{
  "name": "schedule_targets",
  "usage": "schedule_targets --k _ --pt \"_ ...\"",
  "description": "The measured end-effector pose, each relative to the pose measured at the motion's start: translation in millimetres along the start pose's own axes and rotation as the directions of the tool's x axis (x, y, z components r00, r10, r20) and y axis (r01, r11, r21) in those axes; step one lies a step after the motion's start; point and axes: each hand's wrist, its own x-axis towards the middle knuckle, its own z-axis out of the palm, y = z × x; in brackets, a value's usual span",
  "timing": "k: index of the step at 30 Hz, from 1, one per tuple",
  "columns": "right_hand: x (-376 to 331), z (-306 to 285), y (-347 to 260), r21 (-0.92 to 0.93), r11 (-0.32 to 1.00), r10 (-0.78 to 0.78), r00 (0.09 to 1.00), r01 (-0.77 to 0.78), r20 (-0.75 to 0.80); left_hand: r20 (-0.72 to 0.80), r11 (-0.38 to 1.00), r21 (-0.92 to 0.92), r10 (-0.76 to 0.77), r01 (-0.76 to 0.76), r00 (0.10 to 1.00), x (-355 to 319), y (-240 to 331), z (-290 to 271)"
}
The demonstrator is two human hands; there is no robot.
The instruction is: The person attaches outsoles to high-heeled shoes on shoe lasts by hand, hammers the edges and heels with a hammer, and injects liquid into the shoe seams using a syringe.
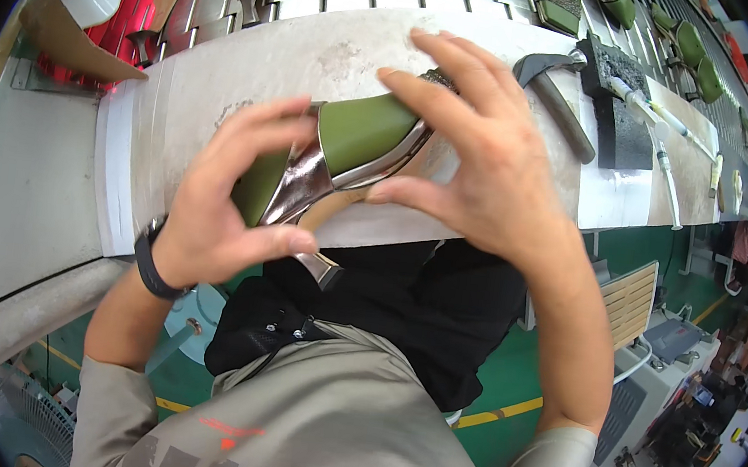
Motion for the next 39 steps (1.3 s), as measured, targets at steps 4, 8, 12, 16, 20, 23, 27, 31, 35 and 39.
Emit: schedule_targets --k 4,8,12,16,20,23,27,31,35,39 --pt "-2.2 -3.9 9.0 -0.01 0.999 -0.046 0.999 0.046 0.013 0.047 0.987 -0.079 -0.135 0.139 0.99 13.0 -2.6 9.5" --pt "-0.9 2.8 11.2 -0.011 0.998 -0.058 0.998 0.058 0.003 0.001 0.97 -0.089 -0.229 0.228 0.973 16.9 6.7 17.4" --pt "-3.1 10.0 16.0 0.019 0.998 -0.06 0.998 0.061 -0.024 -0.016 0.982 0.061 -0.177 0.177 0.984 22.6 11.1 20.4" --pt "-2.4 2.0 4.7 -0.032 0.999 -0.004 1.0 0.004 -0.004 -0.026 0.971 0.138 -0.192 0.194 0.981 28.5 19.0 23.8" --pt "18.8 -8.8 -14.5 -0.013 0.986 0.164 0.973 -0.164 0.16 -0.04 0.964 0.191 -0.178 0.183 0.983 32.1 22.3 22.2" --pt "11.9 -1.7 -0.4 0.08 0.994 0.079 0.997 -0.08 0.017 -0.044 0.961 0.161 -0.219 0.223 0.975 33.6 24.7 24.4" --pt "-34.8 10.4 67.4 0.091 0.943 0.33 0.866 -0.32 -0.376 -0.027 0.96 0.248 -0.127 0.13 0.991 38.2 24.0 24.0" --pt "-54.6 15.3 79.7 -0.257 0.861 0.314 0.855 -0.44 -0.412 0.073 0.966 0.256 -0.035 0.015 0.997 61.9 36.3 25.1" --pt "-51.7 8.5 72.0 -0.279 0.825 0.416 0.863 -0.491 -0.287 0.216 0.993 0.117 -0.039 0.014 0.976 92.4 36.8 29.3" --pt "-65.0 -1.4 47.8 -0.078 0.847 0.493 0.832 -0.526 -0.254 0.266 0.989 0.14 -0.074 0.038 0.961 97.8 30.1 31.1"
